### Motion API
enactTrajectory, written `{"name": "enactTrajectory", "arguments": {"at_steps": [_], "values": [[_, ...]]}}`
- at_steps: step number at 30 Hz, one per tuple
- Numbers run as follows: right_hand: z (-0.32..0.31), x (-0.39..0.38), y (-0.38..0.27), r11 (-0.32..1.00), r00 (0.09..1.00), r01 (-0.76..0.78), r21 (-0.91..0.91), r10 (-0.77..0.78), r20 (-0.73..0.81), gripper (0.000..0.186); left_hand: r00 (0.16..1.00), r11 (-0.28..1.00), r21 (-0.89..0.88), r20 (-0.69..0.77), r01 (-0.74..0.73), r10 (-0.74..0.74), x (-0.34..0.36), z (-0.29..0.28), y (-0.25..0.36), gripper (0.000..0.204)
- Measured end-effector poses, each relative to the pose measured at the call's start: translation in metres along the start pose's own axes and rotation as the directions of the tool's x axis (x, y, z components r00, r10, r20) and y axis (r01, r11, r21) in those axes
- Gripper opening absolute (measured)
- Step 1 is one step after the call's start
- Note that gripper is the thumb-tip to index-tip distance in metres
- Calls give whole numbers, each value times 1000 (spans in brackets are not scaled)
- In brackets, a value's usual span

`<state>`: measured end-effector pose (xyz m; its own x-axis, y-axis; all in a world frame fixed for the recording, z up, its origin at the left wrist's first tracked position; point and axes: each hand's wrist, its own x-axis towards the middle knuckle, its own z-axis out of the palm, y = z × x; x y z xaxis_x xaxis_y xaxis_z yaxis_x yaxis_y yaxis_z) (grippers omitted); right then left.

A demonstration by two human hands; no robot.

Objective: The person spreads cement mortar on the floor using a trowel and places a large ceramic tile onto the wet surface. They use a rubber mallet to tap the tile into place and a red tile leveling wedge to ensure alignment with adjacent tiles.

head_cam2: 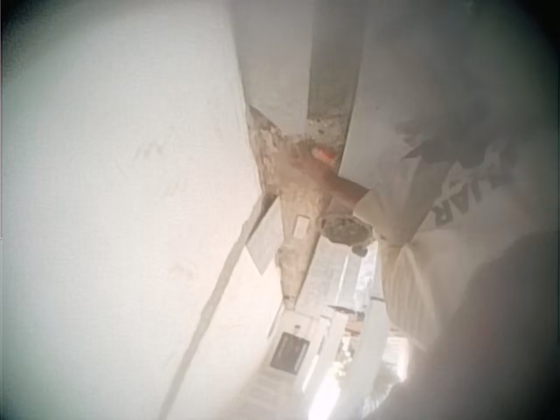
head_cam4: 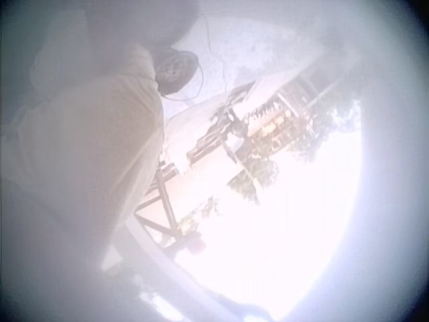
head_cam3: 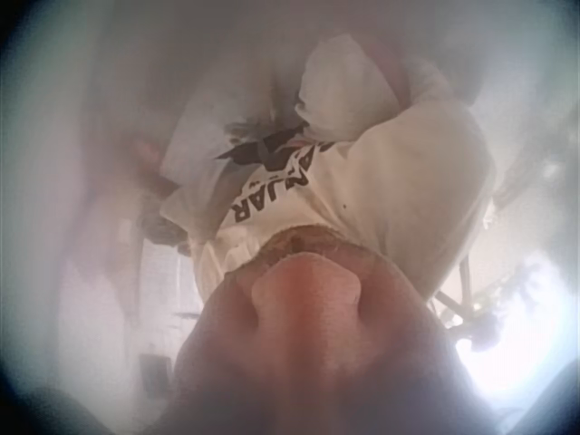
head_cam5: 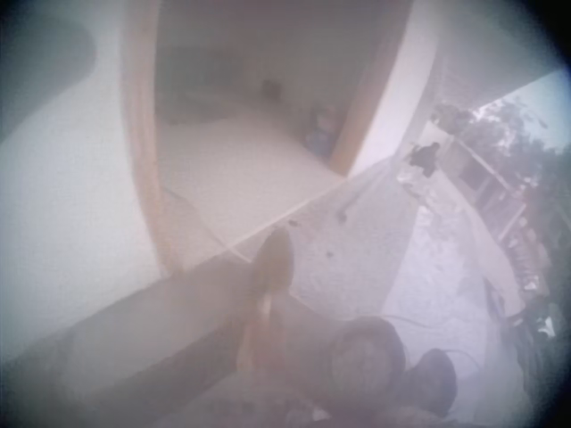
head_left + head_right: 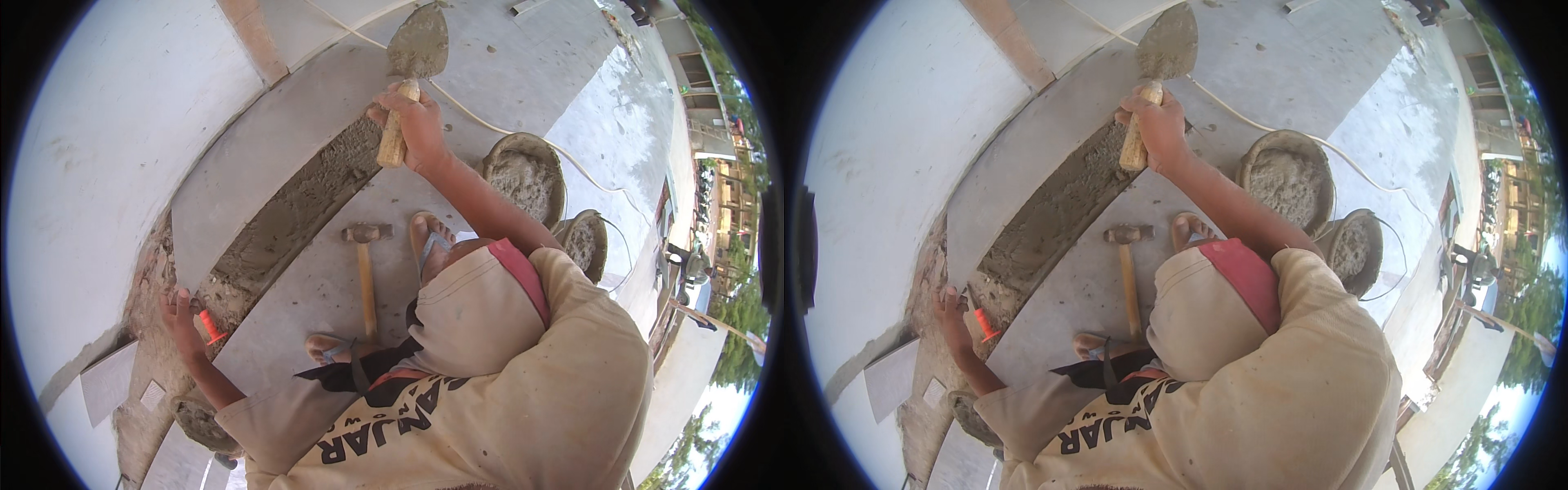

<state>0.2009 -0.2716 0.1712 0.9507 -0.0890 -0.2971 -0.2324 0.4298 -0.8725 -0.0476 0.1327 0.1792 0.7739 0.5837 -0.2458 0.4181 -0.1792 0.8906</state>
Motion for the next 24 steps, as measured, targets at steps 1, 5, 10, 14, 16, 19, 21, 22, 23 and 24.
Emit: {"name": "enactTrajectory", "arguments": {"at_steps": [1,5,10,14,16,19,21,22,23,24], "values": [[5,5,-5,999,999,19,32,-20,26,15,998,996,67,40,-53,50,1,-9,2,47],[27,18,-36,1000,989,-12,12,10,148,14,983,962,201,4,-183,186,17,-15,13,47],[47,51,-63,999,933,33,-17,-25,358,25,957,931,278,-101,-236,273,53,-18,33,40],[50,64,-79,960,925,24,-278,84,370,26,908,887,382,-216,-260,359,71,-18,44,38],[42,58,-86,945,939,108,-308,5,345,28,906,824,528,-216,-205,363,72,-19,56,39],[26,42,-99,906,941,232,-354,-118,316,33,901,799,574,-229,-181,369,80,-23,64,41],[1,30,-93,848,977,176,-499,-86,197,34,899,804,570,-246,-169,363,85,-24,71,43],[-15,25,-88,837,988,129,-532,-59,146,34,901,806,569,-249,-160,355,88,-21,76,45],[-32,20,-80,826,995,79,-558,-30,97,34,902,805,573,-255,-150,349,89,-20,81,46],[-49,18,-67,806,998,34,-591,-1,56,33,894,799,577,-252,-169,371,91,-21,83,47]]}}
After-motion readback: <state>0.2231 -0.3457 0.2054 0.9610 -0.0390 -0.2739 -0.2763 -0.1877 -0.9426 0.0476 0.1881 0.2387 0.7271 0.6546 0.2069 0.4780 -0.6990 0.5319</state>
